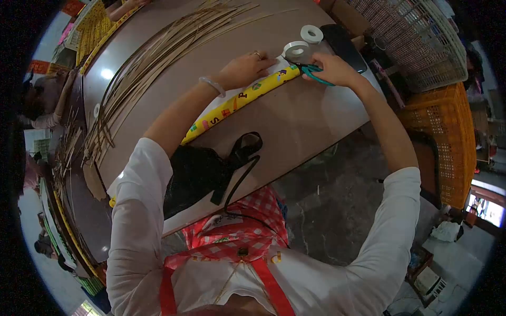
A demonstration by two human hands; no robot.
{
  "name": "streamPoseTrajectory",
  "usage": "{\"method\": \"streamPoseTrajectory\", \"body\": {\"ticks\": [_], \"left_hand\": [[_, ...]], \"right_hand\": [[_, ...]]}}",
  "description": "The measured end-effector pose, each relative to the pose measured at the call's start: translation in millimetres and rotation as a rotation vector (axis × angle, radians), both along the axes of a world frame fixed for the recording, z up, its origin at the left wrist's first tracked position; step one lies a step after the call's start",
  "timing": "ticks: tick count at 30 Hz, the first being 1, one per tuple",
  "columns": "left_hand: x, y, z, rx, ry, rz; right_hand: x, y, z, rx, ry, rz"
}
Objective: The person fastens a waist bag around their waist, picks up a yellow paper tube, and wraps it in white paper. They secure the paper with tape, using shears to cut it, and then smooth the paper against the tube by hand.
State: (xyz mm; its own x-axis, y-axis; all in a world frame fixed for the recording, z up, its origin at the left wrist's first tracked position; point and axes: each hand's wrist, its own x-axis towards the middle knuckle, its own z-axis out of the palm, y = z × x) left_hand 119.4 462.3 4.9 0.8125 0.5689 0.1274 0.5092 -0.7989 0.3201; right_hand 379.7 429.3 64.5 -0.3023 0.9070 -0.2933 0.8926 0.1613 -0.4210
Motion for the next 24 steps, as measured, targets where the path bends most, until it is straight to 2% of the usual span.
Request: {"method": "streamPoseTrajectory", "body": {"ticks": [13,15,17,22,24], "left_hand": [[2,0,6,0.005,0.028,-0.004],[4,-1,12,-0.056,0.101,0.022],[7,2,20,-0.106,0.107,0.007],[19,17,28,-0.234,0.223,-0.017],[24,23,27,-0.260,0.278,-0.119]], "right_hand": [[2,-5,-1,0.070,-0.027,0.033],[7,-10,-6,0.097,-0.013,0.038],[14,-16,-8,0.231,-0.127,0.020],[24,-36,-2,0.228,-0.202,0.028],[28,-38,0,0.212,-0.191,0.057]]}}
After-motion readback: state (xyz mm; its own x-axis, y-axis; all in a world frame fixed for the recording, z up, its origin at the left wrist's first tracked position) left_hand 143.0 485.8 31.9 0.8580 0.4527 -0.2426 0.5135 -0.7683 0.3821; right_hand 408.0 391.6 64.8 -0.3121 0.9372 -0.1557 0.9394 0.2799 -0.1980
